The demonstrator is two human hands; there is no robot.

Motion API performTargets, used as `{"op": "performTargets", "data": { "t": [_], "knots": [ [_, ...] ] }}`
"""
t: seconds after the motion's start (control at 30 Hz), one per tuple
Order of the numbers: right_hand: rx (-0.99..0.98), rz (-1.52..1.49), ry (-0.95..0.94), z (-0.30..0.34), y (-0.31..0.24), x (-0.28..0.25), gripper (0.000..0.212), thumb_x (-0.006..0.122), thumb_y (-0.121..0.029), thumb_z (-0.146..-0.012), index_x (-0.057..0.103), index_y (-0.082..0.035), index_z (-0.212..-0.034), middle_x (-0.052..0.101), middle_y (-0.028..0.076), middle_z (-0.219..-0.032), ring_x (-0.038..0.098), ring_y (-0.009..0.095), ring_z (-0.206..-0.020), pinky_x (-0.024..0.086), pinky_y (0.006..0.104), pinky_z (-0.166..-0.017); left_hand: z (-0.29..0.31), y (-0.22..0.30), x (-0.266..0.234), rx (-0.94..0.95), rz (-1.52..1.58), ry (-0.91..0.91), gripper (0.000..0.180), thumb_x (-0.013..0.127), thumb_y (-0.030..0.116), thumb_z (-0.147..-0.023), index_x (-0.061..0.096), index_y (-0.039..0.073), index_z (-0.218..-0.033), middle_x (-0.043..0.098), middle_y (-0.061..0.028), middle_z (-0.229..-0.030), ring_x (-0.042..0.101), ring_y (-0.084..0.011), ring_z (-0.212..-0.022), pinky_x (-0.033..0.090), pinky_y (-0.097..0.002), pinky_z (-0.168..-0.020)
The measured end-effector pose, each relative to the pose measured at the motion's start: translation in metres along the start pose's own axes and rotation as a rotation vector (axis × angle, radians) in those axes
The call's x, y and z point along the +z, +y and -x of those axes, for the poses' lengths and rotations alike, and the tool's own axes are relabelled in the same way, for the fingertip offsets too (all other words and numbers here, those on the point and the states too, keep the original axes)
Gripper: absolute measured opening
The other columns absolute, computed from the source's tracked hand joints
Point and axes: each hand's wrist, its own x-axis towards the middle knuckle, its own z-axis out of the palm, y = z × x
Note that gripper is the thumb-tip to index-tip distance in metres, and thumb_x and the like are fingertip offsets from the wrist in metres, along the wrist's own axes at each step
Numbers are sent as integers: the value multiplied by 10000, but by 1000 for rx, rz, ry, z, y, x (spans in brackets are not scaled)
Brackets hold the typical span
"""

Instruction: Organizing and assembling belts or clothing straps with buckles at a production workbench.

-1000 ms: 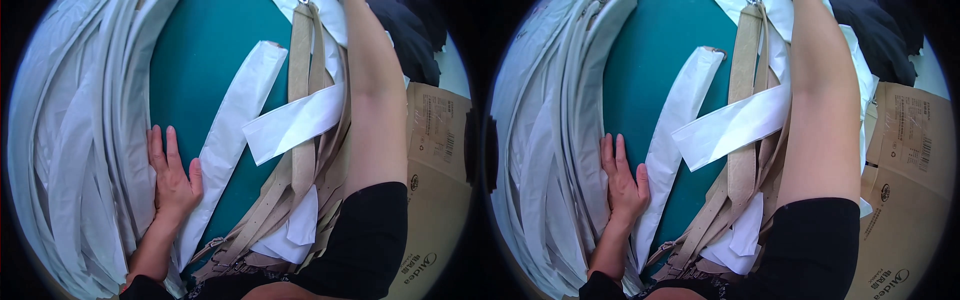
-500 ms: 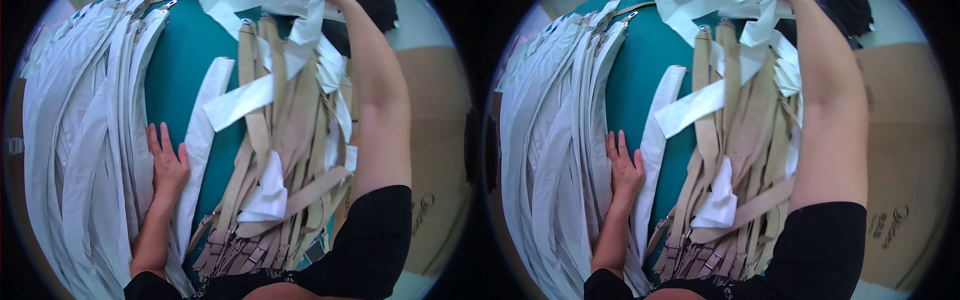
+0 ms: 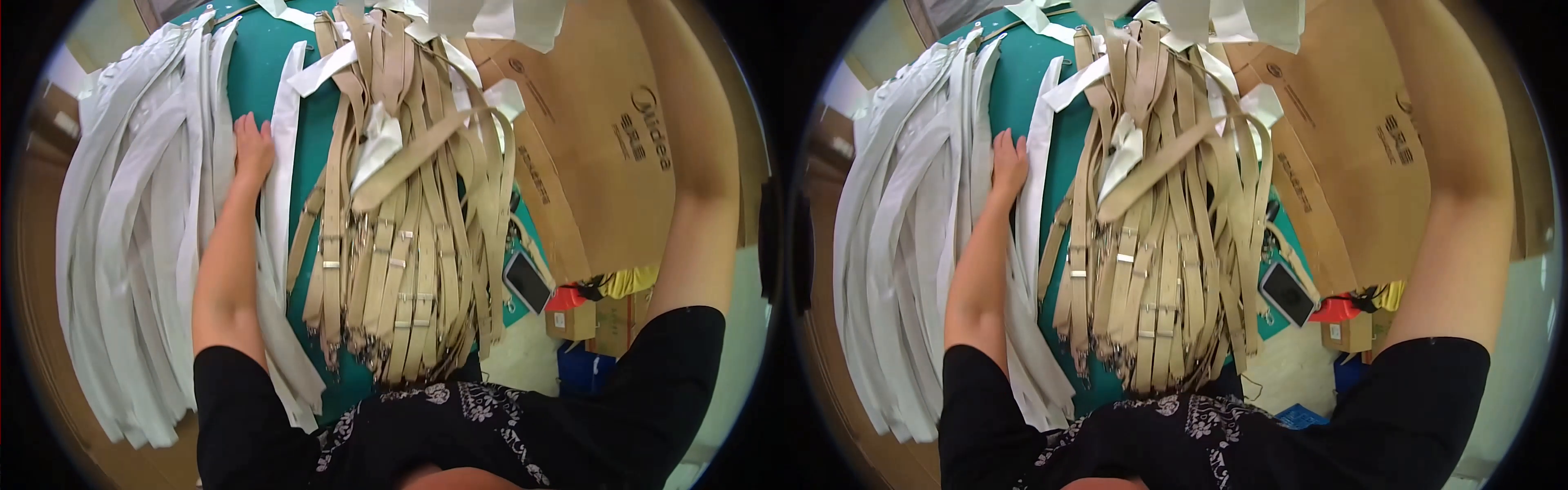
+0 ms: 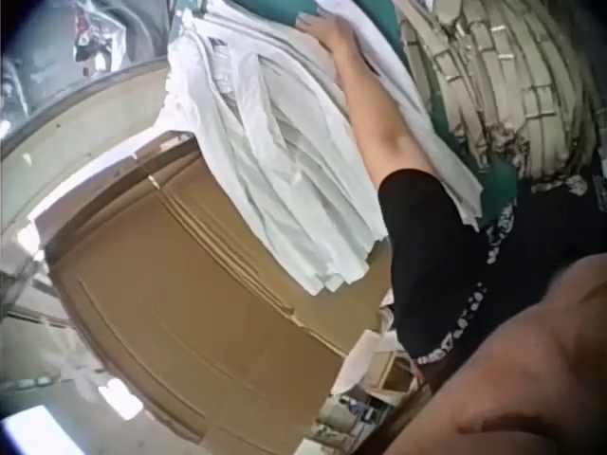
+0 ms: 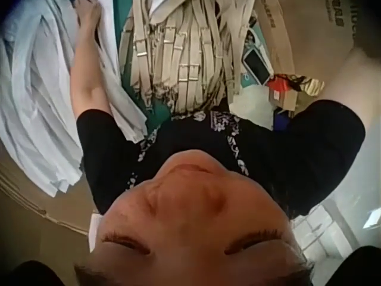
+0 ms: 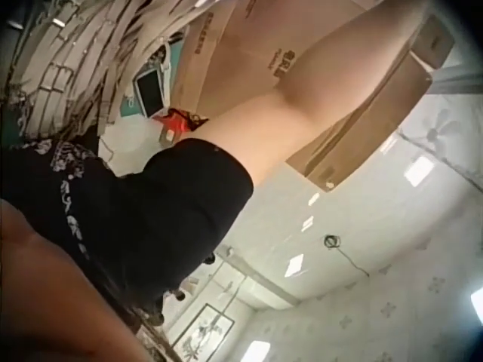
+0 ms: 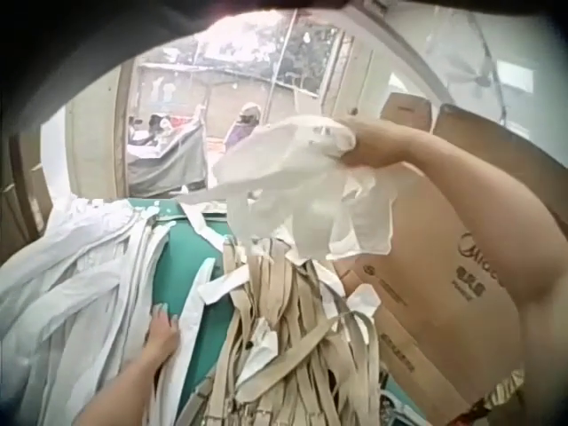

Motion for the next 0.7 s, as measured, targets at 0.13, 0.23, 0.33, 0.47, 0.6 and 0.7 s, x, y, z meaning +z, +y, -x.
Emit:
{"op": "performTargets", "data": {
  "t": [0.13,0.23,0.33,0.47,0.6,0.7],
  "knots": [
    [59,-70,-205,106,-109,19,368,622,-142,-760,503,-79,-1102,587,219,-1026,571,299,-995,435,391,-840,-4,26,-35,-374,240,-138,435,383,406,-922,587,22,-923,565,-125,-829,527,-259,-828,391,-374,-744],
    [269,-380,-191,189,-115,93,646,612,-463,-793,422,-94,-1288,582,171,-1083,551,297,-1035,419,397,-905,52,98,-91,-253,361,-216,363,456,414,-903,575,81,-820,497,-5,-731,431,-118,-683,348,-271,-623],
    [174,-20,-113,263,-175,151,332,445,-145,-835,481,-212,-1159,616,138,-911,601,325,-865,464,408,-707,136,143,-139,-152,315,-204,360,561,313,-873,603,9,-1061,626,-50,-966,555,-126,-881,419,-260,-791],
    [251,-251,-8,317,-218,171,410,572,-117,-760,487,-181,-1156,603,121,-986,579,312,-939,451,416,-807,226,130,-177,-57,76,-193,345,594,252,-860,599,-25,-1066,653,-77,-922,592,-145,-825,458,-266,-746],
    [222,-227,5,351,-244,174,730,778,-367,-609,446,-237,-1245,356,172,-1360,273,347,-1296,172,600,-1027,301,176,-175,58,108,-149,309,632,224,-800,625,34,-1043,656,-92,-830,606,-144,-742,477,-274,-692],
    [280,-202,122,356,-253,165,756,774,-410,-611,441,-256,-1272,317,191,-1392,239,372,-1311,172,589,-1033,333,193,-161,-59,111,-165,279,633,244,-797,650,38,-985,668,-77,-787,617,-161,-697,484,-288,-658]
  ]
}}
